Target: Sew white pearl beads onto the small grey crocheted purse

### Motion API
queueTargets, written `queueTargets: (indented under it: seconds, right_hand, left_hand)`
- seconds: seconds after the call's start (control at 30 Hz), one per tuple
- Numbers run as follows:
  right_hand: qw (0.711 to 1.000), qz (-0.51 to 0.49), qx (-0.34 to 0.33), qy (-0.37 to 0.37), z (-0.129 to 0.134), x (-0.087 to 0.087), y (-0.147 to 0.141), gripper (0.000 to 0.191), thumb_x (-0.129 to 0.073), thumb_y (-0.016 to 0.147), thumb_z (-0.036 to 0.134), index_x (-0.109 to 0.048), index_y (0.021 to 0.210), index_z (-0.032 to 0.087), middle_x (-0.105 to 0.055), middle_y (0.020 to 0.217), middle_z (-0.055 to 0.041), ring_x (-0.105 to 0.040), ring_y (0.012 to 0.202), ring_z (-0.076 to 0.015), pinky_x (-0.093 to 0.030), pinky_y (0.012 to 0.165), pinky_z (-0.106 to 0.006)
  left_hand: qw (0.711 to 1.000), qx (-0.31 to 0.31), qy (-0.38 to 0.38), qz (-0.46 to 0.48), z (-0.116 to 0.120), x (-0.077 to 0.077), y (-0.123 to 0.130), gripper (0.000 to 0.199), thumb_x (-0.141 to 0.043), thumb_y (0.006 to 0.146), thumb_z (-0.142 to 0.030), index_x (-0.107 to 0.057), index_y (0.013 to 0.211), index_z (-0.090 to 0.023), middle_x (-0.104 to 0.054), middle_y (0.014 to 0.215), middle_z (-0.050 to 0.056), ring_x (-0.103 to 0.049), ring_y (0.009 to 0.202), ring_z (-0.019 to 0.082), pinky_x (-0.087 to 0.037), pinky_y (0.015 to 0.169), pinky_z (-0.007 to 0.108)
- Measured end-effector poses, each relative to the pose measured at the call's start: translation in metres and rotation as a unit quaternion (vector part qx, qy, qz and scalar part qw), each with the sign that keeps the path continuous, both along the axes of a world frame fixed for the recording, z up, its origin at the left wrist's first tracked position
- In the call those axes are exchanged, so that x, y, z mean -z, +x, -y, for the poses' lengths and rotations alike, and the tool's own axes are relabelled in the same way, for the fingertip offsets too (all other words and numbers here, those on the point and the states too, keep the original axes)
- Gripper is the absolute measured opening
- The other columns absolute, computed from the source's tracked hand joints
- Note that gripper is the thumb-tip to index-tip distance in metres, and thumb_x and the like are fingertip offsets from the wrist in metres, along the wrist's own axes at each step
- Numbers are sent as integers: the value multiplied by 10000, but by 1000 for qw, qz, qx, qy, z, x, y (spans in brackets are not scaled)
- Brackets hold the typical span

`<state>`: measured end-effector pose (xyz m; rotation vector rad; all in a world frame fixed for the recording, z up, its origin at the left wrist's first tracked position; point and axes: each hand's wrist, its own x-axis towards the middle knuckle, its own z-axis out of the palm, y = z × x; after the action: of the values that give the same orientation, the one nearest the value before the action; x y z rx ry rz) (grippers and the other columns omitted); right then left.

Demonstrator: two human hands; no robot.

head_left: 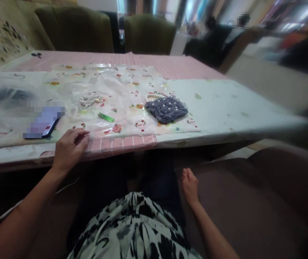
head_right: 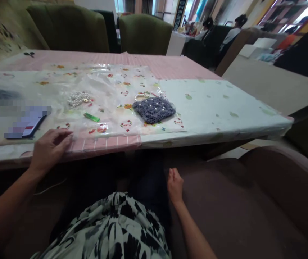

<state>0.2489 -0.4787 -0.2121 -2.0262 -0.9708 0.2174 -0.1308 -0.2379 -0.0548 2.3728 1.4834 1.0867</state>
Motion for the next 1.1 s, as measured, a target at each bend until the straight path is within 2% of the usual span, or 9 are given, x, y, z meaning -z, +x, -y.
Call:
queueTargets:
  seconds: [0.2, 0.43, 0.53, 0.63, 0.73, 0.83, 0.97, 1.03, 1.1]
  right_hand:
    - [995, -102, -7, 3, 17, 25, 1, 432, -406, 939, 579, -402, 688, 228, -374, 575, 62, -380, 518, -124, -322, 515, -258]
    - [987, -134, 13, 94, -45, -27, 33, 391, -630, 833, 568, -487, 781, 207, -519, 580, 52, -479, 476, -117, -371, 486, -236]
    - [997, -31, -18, 65, -49, -23, 50, 463, -578, 840, 635, -476, 699, 206, -499, 551, 43, -473, 491, -116, -366, 523, -243]
    - [995, 73, -72, -18, -16, 9, 54, 555, -413, 903, 691, -483, 648, 203, -478, 527, 25, -447, 475, -119, -336, 524, -253]
    - [979, 143, -108, -99, 47, 45, 40, 642, -222, 1002, 605, -524, 617, 189, -496, 497, -9, -444, 445, -128, -313, 501, -258]
    - [932, 284, -154, -162, 116, 71, 22, 623, -307, 1010, 552, -581, 587, 186, -608, 610, -73, -565, 602, -183, -405, 598, -293]
    - [880, 395, -230, -128, 170, 94, 5, 411, -420, 982, 425, -720, 1110, 175, -688, 1204, -170, -638, 1099, -314, -497, 906, -469]
    - [878, 384, -249, -143, 179, 106, 2, 530, -433, 955, 287, -488, 1471, 179, -559, 1432, -171, -497, 1353, -333, -426, 1049, -547]
    - [883, 357, -242, -182, 181, 115, 1, 735, -413, 925, 226, -152, 1612, 232, -415, 1542, -137, -337, 1464, -305, -373, 1104, -596]
  left_hand:
    - [979, -36, 175, -101, -2, 27, 0, 214, -557, 911, -261, -723, 953, -133, -743, 1020, 141, -657, 1022, 261, -488, 925, 382]
    - [965, -54, 226, -126, -2, 30, 5, 224, -519, 904, -221, -723, 901, -130, -745, 918, 141, -665, 921, 268, -478, 826, 376]
    - [964, -63, 225, -128, -3, 32, 4, 232, -503, 904, -220, -719, 888, -134, -740, 889, 140, -660, 894, 267, -471, 810, 379]
    - [962, -64, 231, -129, -6, 35, 2, 218, -506, 892, -216, -714, 875, -154, -737, 865, 125, -659, 879, 260, -465, 807, 381]
    - [961, -62, 236, -129, -8, 38, 1, 201, -515, 873, -214, -710, 865, -170, -736, 864, 111, -663, 885, 256, -469, 813, 382]
    - [962, -53, 238, -126, -8, 38, 0, 201, -510, 861, -199, -709, 864, -169, -736, 867, 113, -667, 891, 260, -476, 814, 388]
    - [961, -43, 244, -121, -8, 37, 1, 200, -508, 843, -180, -707, 852, -171, -732, 860, 113, -667, 872, 262, -487, 805, 392]
    - [961, -43, 247, -120, -8, 36, 1, 200, -504, 830, -181, -704, 834, -179, -724, 830, 105, -663, 839, 261, -494, 797, 396]
    - [961, -47, 242, -122, -7, 37, 0, 204, -495, 816, -194, -699, 819, -191, -715, 813, 95, -657, 820, 260, -499, 793, 401]
